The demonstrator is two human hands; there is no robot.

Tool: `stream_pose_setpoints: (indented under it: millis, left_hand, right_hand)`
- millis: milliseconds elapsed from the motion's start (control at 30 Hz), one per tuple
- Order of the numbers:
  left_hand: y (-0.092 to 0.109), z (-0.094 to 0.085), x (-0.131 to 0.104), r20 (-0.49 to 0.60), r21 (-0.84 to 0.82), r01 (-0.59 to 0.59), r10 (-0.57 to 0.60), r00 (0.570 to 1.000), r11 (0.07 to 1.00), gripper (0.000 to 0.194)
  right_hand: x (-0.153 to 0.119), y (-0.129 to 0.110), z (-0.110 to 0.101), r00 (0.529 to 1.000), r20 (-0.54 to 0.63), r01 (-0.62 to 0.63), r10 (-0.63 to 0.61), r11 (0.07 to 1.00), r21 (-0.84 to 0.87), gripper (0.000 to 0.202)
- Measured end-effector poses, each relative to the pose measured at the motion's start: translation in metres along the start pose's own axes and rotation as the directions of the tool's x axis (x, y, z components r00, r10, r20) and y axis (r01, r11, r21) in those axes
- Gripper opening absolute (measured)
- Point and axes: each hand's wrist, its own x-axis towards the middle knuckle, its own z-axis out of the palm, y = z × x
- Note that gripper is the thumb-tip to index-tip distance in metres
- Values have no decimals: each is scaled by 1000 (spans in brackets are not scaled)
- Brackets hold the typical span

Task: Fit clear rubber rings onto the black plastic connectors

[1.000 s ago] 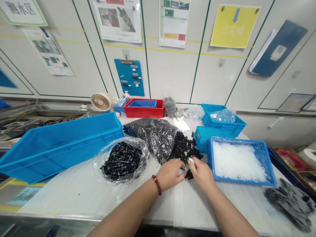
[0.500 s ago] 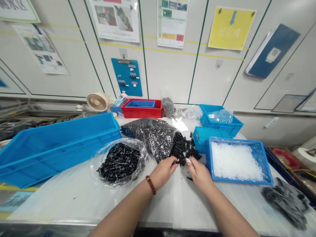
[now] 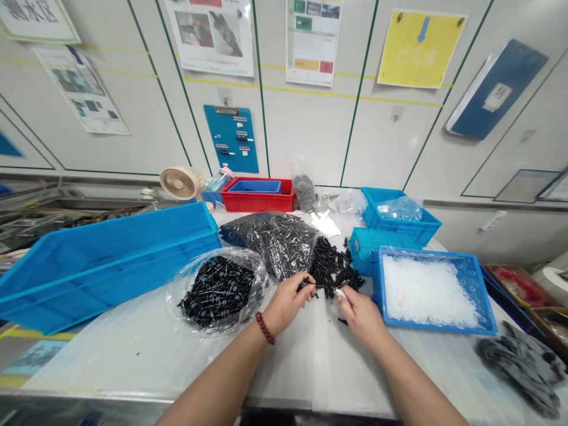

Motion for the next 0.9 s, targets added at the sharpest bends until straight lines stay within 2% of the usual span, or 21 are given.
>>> stream_pose_setpoints:
  millis: [267, 467, 700, 900]
  left_hand:
    - [2, 3, -1, 144, 71, -24, 14, 989, 997, 9]
    - [-4, 5, -3, 264, 126, -80, 44, 963, 989, 7]
    - [-2, 5, -4, 287, 142, -104, 60, 956, 984, 11]
    - [-2, 3, -1, 258, 170, -161, 114, 959, 972, 20]
  right_hand:
    - [-2, -3, 3, 993, 74, 105, -94, 980, -167, 17]
    - [-5, -10, 4, 987, 110, 140, -120, 969, -201, 16]
    - [-5, -11, 4, 991, 126, 67, -38, 970, -234, 22]
    - [-4, -10, 1, 986, 137, 119, -100, 984, -132, 17]
